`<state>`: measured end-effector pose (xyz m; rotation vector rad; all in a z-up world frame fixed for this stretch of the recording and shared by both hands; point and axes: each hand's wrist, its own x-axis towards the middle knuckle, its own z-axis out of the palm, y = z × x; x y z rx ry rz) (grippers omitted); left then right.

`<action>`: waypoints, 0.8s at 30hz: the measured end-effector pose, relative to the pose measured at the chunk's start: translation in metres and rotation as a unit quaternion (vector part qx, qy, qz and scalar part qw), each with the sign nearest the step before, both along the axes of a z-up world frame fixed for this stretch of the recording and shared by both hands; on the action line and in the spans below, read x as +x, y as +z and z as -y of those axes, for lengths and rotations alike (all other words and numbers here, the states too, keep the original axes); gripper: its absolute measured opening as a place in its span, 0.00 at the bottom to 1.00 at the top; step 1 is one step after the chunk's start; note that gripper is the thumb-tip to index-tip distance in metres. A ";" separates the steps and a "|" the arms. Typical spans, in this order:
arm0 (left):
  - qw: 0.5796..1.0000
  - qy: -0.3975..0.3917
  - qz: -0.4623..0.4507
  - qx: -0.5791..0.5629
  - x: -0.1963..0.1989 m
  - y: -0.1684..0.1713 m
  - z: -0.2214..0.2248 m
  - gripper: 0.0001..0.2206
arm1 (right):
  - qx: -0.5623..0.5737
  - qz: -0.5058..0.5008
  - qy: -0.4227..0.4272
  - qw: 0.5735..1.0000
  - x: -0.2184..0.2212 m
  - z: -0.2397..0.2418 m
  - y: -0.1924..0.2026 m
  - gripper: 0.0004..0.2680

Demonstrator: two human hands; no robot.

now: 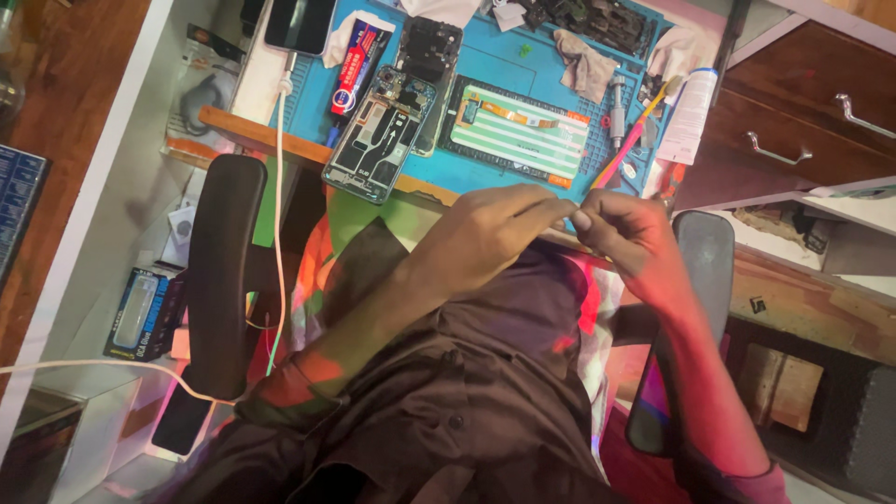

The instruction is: The person applies adhesive tape to a smartphone battery and then handles the phone's metal frame, inspecting its interior surfaces. The work occurs at a cluttered electronics repair bench with tools and parts visible.

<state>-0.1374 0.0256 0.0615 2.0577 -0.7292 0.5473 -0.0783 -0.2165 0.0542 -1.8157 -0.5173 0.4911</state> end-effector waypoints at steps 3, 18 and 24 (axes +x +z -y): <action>1.000 0.010 -0.009 0.019 -0.002 -0.004 0.002 0.18 | -0.010 -0.018 -0.014 1.000 0.000 0.001 -0.001 0.11; 0.987 0.148 0.051 0.043 0.007 -0.013 -0.042 0.07 | 0.008 0.236 -0.167 0.957 0.066 0.095 0.024 0.04; 0.979 0.186 -0.057 0.057 0.017 -0.033 -0.047 0.06 | -0.180 0.346 -0.263 0.882 0.201 0.185 -0.029 0.12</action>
